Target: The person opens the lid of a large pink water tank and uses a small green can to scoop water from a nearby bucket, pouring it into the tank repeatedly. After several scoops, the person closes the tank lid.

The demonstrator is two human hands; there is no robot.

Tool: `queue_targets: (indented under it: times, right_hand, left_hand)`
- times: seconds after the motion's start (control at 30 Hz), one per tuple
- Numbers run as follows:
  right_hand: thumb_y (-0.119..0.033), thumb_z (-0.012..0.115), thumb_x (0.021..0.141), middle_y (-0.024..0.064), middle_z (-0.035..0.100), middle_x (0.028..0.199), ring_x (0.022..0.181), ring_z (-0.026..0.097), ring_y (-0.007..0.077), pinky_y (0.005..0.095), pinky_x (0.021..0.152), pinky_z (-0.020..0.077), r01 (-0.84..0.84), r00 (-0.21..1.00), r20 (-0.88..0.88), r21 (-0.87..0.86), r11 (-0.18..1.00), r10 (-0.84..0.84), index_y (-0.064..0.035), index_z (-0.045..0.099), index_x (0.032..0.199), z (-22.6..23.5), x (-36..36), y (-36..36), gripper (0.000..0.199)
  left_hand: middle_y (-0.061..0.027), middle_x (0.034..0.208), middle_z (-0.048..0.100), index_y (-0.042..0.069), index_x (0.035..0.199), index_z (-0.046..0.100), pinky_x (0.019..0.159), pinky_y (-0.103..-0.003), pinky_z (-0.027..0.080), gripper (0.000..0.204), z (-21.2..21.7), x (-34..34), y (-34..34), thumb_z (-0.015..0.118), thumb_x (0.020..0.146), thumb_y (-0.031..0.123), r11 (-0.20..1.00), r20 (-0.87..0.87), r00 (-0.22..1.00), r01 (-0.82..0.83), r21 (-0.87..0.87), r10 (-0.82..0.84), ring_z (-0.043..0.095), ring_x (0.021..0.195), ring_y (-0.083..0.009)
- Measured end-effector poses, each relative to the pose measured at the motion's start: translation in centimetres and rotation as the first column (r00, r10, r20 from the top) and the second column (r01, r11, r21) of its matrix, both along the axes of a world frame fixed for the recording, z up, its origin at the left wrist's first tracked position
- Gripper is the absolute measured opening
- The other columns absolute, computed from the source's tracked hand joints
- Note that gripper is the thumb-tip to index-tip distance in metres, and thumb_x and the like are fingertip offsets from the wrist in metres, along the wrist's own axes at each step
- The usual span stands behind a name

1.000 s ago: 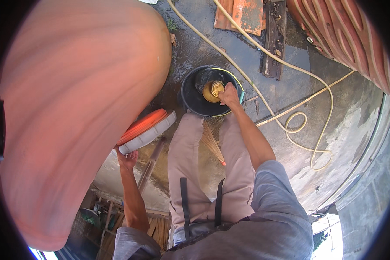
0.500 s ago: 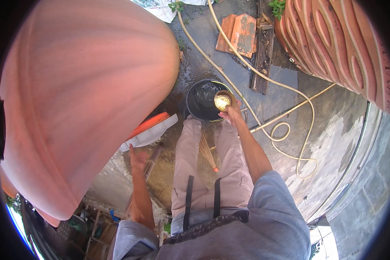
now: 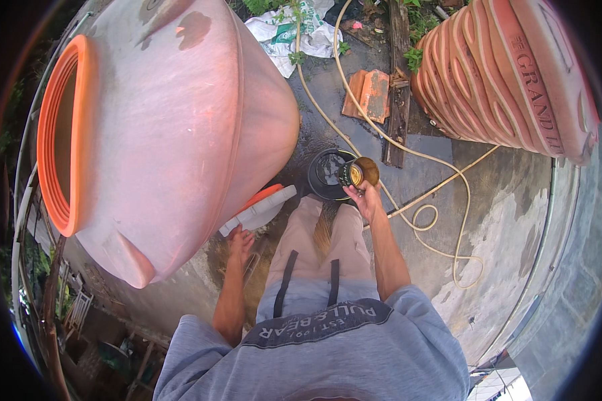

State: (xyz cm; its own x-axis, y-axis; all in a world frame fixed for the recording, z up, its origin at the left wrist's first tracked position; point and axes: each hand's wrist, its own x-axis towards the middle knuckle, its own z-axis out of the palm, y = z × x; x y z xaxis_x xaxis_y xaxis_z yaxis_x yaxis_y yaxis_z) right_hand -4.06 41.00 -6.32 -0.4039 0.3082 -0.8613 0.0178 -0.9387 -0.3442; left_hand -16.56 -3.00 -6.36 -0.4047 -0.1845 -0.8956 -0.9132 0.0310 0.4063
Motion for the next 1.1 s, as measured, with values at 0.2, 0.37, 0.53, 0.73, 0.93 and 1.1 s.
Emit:
queue_targets:
  times: [0.2, 0.37, 0.53, 0.73, 0.93, 1.1]
  right_hand:
    - [0.01, 0.052, 0.084, 0.0175, 0.056, 0.113, 0.087, 0.062, 0.0274, 0.0561, 0.097, 0.0581, -0.026, 0.999, 0.022, 0.086, 0.996, 0.025, -0.0091, 0.03, 0.13, 7.1, -3.3, -1.7, 0.055]
    - [0.008, 0.051, 0.085, 0.0158, 0.056, 0.112, 0.085, 0.062, 0.0253, 0.0566, 0.097, 0.057, -0.139, 0.989, -0.027, 0.165, 0.976, 0.146, -0.0114, 0.031, 0.135, 12.5, -5.4, -3.9, 0.057]
    - [0.007, 0.05, 0.085, 0.0146, 0.055, 0.115, 0.085, 0.062, 0.0243, 0.0575, 0.099, 0.0551, -0.19, 0.964, -0.13, 0.27, 0.944, 0.231, -0.0148, 0.031, 0.141, 18.6, -8.3, -5.7, 0.063]
    - [0.004, 0.05, 0.082, 0.0148, 0.047, 0.139, 0.111, 0.064, 0.0278, 0.0493, 0.098, 0.0575, -0.234, 0.931, -0.096, 0.582, 0.779, 0.352, -0.0168, 0.025, 0.152, 32.8, -12.8, -6.4, 0.077]
    - [0.001, 0.051, 0.078, 0.015, 0.039, 0.151, 0.132, 0.052, 0.0273, 0.0426, 0.098, 0.0562, -0.241, 0.83, -0.083, 0.839, 0.488, 0.551, -0.0146, 0.025, 0.157, 42.8, -17.5, -5.7, 0.084]
    - [-0.029, 0.069, 0.091, 0.0205, 0.026, 0.161, 0.145, 0.038, 0.0316, 0.0448, 0.116, 0.0357, -0.207, 0.694, 0.03, 0.965, 0.16, 0.719, -0.0047, 0.021, 0.157, 43.8, -24.4, -4.4, 0.086]
  left_hand:
    - [-0.0112, 0.122, 0.066, 0.014, 0.133, 0.058, 0.087, -0.034, 0.052, 0.043, 6.1, -2.7, 2.6, 0.066, 0.099, 0.039, 0.888, -0.089, 0.893, 0.449, 0.097, -0.441, 0.064, 0.111, -0.0201]
    - [-0.0121, 0.127, 0.063, 0.012, 0.14, 0.053, 0.097, -0.038, 0.05, 0.052, 13.3, -4.3, 8.8, 0.065, 0.099, 0.041, 0.634, -0.27, 0.657, 0.752, 0.179, -0.704, 0.062, 0.114, -0.0208]
    - [-0.0124, 0.12, 0.064, 0.008, 0.149, 0.044, 0.09, -0.035, 0.053, 0.064, 22.2, -6.5, 14.9, 0.065, 0.1, 0.043, 0.402, -0.448, 0.533, 0.843, 0.357, -0.718, 0.065, 0.107, -0.018]
    - [-0.0127, 0.097, 0.068, 0.008, 0.155, 0.032, 0.062, -0.029, 0.053, 0.074, 36.2, -9.0, 21.2, 0.068, 0.098, 0.037, 0.574, -0.695, 0.458, 0.815, 0.079, -0.554, 0.067, 0.068, -0.0156]
    - [-0.0105, 0.07, 0.066, 0.005, 0.153, 0.039, 0.054, -0.032, 0.052, 0.061, 41.6, -14.1, 24.8, 0.062, 0.097, 0.016, 0.757, -0.899, 0.228, 0.636, -0.153, -0.374, 0.065, 0.059, -0.0144]
    - [-0.0069, 0.074, 0.067, 0.003, 0.148, 0.048, 0.053, -0.029, 0.053, 0.048, 45.6, -18.6, 21.8, 0.053, 0.1, 0.007, 0.851, -0.928, 0.305, 0.525, -0.025, -0.215, 0.066, 0.06, -0.0128]
